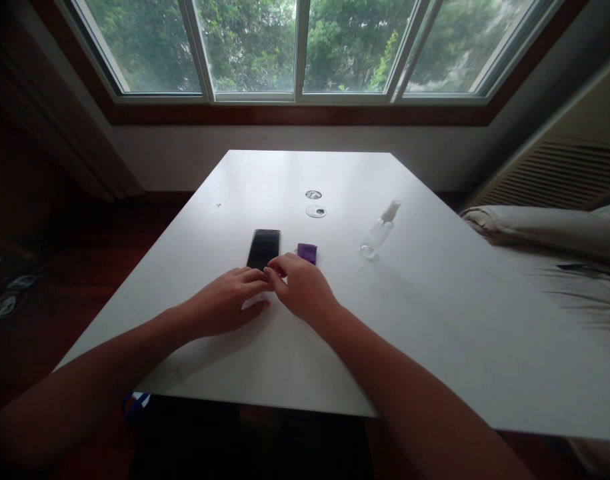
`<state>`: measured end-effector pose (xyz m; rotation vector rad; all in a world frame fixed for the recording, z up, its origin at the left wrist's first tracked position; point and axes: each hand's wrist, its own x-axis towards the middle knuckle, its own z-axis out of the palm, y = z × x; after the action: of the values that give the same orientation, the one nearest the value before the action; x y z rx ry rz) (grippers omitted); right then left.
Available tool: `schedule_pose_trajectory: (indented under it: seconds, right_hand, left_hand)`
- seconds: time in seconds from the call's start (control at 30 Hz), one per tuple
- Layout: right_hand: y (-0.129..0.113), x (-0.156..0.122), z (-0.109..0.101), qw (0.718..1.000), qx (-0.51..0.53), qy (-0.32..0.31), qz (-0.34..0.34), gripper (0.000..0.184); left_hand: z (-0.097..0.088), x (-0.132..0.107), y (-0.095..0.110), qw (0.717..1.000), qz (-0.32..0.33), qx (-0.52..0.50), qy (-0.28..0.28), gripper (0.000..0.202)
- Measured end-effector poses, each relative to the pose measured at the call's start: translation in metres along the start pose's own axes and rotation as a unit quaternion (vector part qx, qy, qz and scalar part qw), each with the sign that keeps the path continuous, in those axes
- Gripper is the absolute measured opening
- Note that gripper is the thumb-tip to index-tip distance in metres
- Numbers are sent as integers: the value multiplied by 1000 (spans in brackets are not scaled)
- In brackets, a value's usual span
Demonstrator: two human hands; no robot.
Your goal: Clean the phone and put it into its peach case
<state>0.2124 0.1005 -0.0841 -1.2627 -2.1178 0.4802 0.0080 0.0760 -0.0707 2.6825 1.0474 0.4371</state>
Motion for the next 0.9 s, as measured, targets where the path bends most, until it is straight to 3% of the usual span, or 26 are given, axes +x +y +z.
schedule_pose_trajectory:
  seconds: [0.17,0.37,0.5,0.6,0.7,0.8,0.9]
  right_hand:
    - [-1,-3,9,999,-40,-16,-18,17]
    - [16,1,15,998,-40,-4,-53,19]
    - [24,7,20,997,-36,20,-64,17]
    - [22,2,20,994,-62,49,-76,22]
    - [18,-16,14,989,-98,52,-95,31]
    - [16,-41,6,987,-123,6,-104,41]
    - [18,-60,1,981,-166,-45,-89,56]
  left_hand:
    - [11,-2,0,998,-35,43,8,31]
    - [28,2,-33,999,-33,8,34,49]
    - [33,10,-44,997,-38,-6,68,42]
    - [33,11,-30,993,-58,27,100,33]
    - [38,3,-3,991,-64,54,106,38]
    - [48,-6,21,992,-60,80,72,54]
    - [57,-10,30,992,-66,103,24,63]
